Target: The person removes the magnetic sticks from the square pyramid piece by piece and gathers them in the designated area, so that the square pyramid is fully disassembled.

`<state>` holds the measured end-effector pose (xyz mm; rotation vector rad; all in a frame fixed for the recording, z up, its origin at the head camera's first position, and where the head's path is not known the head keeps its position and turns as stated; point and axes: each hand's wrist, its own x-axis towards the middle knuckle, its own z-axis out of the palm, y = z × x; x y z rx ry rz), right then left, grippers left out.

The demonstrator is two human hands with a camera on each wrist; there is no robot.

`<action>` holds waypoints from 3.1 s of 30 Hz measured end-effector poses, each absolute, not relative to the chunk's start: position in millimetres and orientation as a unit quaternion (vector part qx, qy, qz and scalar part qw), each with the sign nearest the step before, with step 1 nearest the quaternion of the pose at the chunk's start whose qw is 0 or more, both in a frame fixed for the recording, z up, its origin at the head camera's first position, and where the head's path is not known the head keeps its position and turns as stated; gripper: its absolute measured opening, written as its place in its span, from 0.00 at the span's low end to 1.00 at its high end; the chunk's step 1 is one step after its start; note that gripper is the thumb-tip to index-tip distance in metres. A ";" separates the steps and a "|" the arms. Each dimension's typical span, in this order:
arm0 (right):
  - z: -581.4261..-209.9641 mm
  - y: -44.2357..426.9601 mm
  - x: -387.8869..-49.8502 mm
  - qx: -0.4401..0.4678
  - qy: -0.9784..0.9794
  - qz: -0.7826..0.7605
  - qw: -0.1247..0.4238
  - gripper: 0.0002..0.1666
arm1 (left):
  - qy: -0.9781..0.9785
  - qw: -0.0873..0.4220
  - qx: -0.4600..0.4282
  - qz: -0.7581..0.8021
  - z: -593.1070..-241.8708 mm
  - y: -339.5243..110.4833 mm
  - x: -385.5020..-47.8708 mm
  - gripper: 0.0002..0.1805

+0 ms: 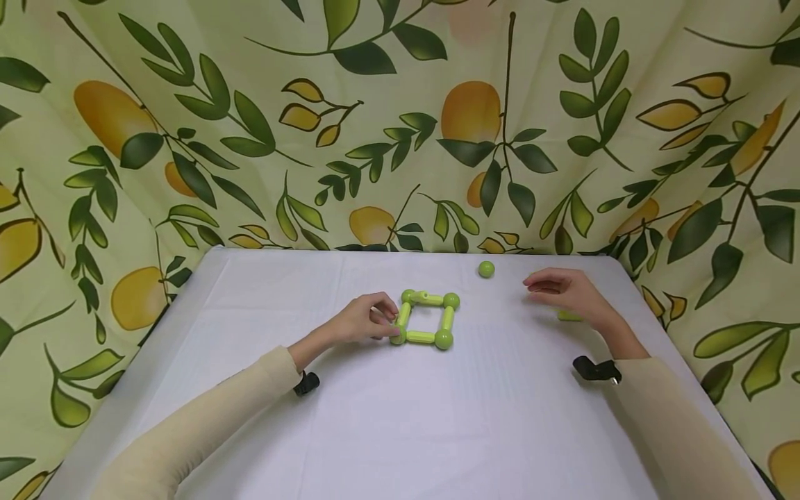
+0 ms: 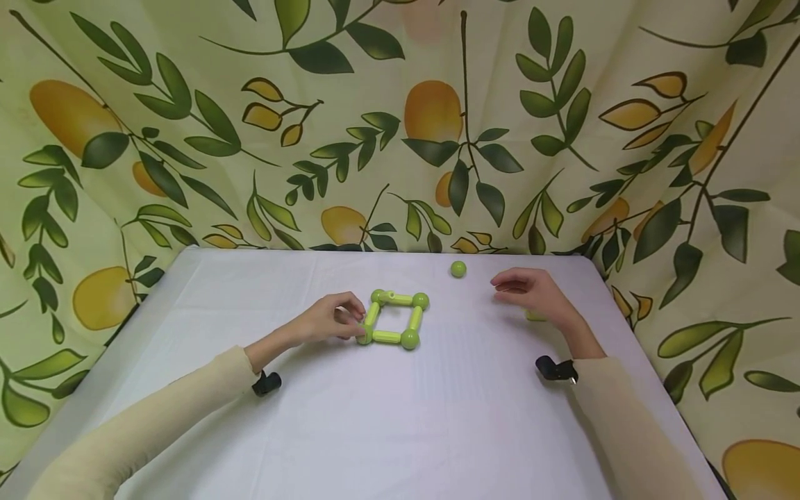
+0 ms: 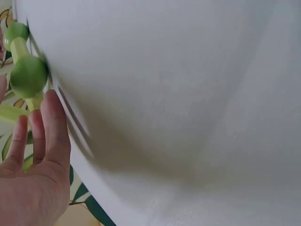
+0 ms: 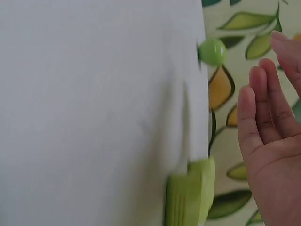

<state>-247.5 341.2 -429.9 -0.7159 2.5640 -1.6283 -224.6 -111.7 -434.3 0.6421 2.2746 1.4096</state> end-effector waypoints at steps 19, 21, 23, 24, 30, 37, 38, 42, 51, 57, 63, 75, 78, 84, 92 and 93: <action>-439.7 221.7 -269.6 -0.292 0.754 -0.580 0.097 0.20 | 0.831 0.150 0.187 0.502 -442.0 -100.6 -260.1 0.18; -439.5 212.0 -269.8 -0.295 0.752 -0.580 0.103 0.21 | 0.832 0.148 0.180 0.502 -443.5 -97.5 -264.8 0.19; -439.9 203.2 -270.0 -0.292 0.754 -0.578 0.105 0.21 | 0.832 0.149 0.180 0.503 -443.8 -95.0 -268.5 0.20; -439.7 199.1 -269.9 -0.291 0.755 -0.578 0.106 0.22 | 0.832 0.149 0.182 0.503 -444.1 -94.1 -270.1 0.21; -437.1 181.2 -271.1 -0.296 0.753 -0.578 0.102 0.22 | 0.838 0.147 0.187 0.492 -443.3 -91.2 -274.1 0.19; -436.3 166.1 -273.2 -0.314 0.748 -0.575 0.107 0.23 | 0.837 0.145 0.184 0.495 -442.4 -90.7 -273.0 0.17; -436.6 164.6 -273.4 -0.316 0.749 -0.573 0.107 0.22 | 0.838 0.144 0.186 0.493 -442.3 -90.4 -272.7 0.17; -438.3 159.3 -275.0 -0.319 0.755 -0.563 0.103 0.19 | 0.842 0.139 0.189 0.486 -442.3 -89.6 -272.3 0.16; -437.2 155.2 -274.5 -0.308 0.776 -0.543 0.090 0.14 | 0.845 0.147 0.169 0.486 -442.1 -88.4 -272.5 0.16; -439.0 157.7 -276.3 -0.301 0.787 -0.532 0.086 0.14 | 0.844 0.152 0.165 0.488 -440.8 -88.4 -272.2 0.16; -422.1 156.5 -265.6 -0.297 0.792 -0.527 0.085 0.13 | 0.839 0.152 0.170 0.494 -440.1 -87.5 -272.6 0.14; -403.2 151.4 -253.6 -0.293 0.810 -0.506 0.049 0.11 | 0.851 0.142 0.172 0.476 -439.3 -85.6 -272.9 0.13; -402.2 150.7 -254.0 -0.289 0.815 -0.501 0.040 0.10 | 0.855 0.137 0.176 0.468 -440.0 -85.2 -273.7 0.12; -415.2 152.4 -265.2 -0.280 0.823 -0.494 0.023 0.09 | 0.855 0.137 0.178 0.468 -438.8 -83.9 -273.4 0.12; -433.7 154.2 -283.3 -0.258 0.835 -0.486 0.010 0.08 | 0.856 0.138 0.180 0.464 -436.8 -84.9 -272.7 0.12; -432.5 155.5 -284.2 -0.254 0.834 -0.489 0.008 0.09 | 0.856 0.139 0.179 0.465 -436.8 -85.4 -272.8 0.12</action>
